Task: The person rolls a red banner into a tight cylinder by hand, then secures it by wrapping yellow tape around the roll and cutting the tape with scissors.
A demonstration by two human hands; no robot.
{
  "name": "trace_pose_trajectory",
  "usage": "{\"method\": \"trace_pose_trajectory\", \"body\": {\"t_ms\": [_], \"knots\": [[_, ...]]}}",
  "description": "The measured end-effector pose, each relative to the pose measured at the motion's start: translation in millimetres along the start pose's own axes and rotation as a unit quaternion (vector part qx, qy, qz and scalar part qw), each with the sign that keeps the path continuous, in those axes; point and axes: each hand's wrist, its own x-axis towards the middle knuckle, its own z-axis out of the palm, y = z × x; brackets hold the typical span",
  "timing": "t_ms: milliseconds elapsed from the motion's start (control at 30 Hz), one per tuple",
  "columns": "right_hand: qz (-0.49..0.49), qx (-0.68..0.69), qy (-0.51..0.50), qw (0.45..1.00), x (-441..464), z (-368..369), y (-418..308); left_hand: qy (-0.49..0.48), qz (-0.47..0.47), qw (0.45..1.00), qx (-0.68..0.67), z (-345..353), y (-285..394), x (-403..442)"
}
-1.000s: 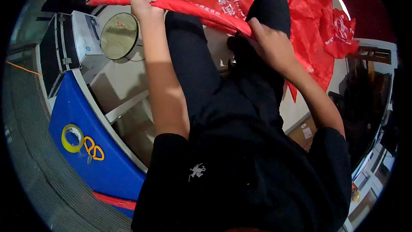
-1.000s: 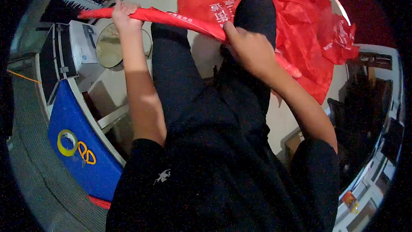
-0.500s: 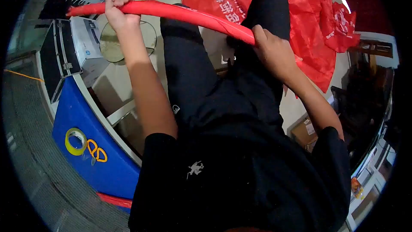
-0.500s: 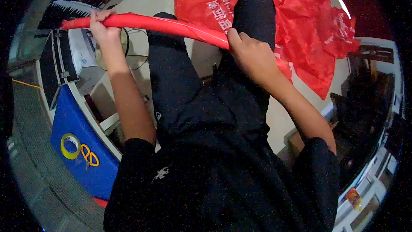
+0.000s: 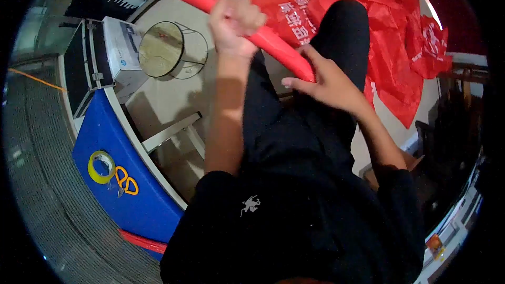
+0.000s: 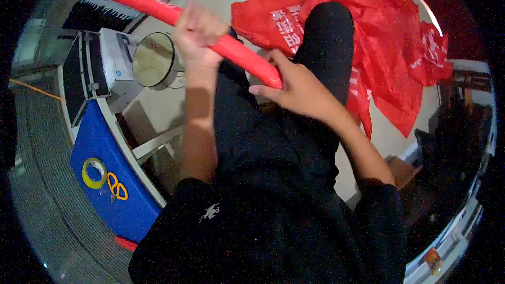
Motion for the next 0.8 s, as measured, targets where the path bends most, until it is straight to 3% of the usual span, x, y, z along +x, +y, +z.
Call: {"method": "trace_pose_trajectory", "body": {"t_ms": [33, 133, 167, 200, 300, 367, 400, 467, 533, 600, 633, 667, 733, 800], "knots": [[0.123, 0.252, -0.14, 0.949, -5, -6, 3, -0.017, -0.016, 0.999, -0.034, -2, 12, 2], [0.165, 0.318, -0.167, 0.919, -16, -5, -5, -0.026, -0.034, 0.998, -0.052, -5, 26, 6], [0.115, 0.117, -0.091, 0.982, -18, 1, -10, -0.019, -0.035, 0.999, -0.035, -2, 28, 6], [-0.07, -0.194, 0.062, 0.977, -17, 12, 2, -0.017, -0.038, 0.999, -0.034, 1, 26, 4], [-0.018, -0.191, 0.113, 0.975, -12, 18, 4, 0.059, 0.016, 0.997, 0.052, 11, 17, -1], [0.049, -0.077, 0.024, 0.996, -4, 14, 5, 0.039, 0.004, 0.998, 0.059, 12, 20, -5], [0.035, -0.075, 0.024, 0.996, -1, 16, 6, 0.034, 0.013, 0.997, 0.069, 16, 22, -4], [-0.036, -0.13, 0.124, 0.983, -4, 25, 8, 0.063, 0.006, 0.995, 0.075, 24, 19, -5], [-0.058, -0.143, 0.14, 0.978, -2, 18, 2, 0.051, 0.016, 0.995, 0.088, 28, 22, -4], [-0.013, 0.08, -0.134, 0.988, 3, 0, 5, -0.004, -0.006, 0.999, 0.046, 25, 26, -9], [0.018, 0.229, -0.241, 0.943, 7, -7, 12, -0.098, -0.037, 0.994, -0.027, 16, 30, -10], [0.05, 0.368, -0.344, 0.862, 12, -8, 17, -0.105, -0.03, 0.994, -0.015, 15, 33, -10], [0.132, 0.565, -0.381, 0.72, 11, 5, 7, -0.152, -0.091, 0.971, -0.16, 17, 29, -12], [0.178, 0.564, -0.416, 0.691, 10, 14, -4, -0.159, -0.103, 0.966, -0.176, 11, 23, -11]]}}
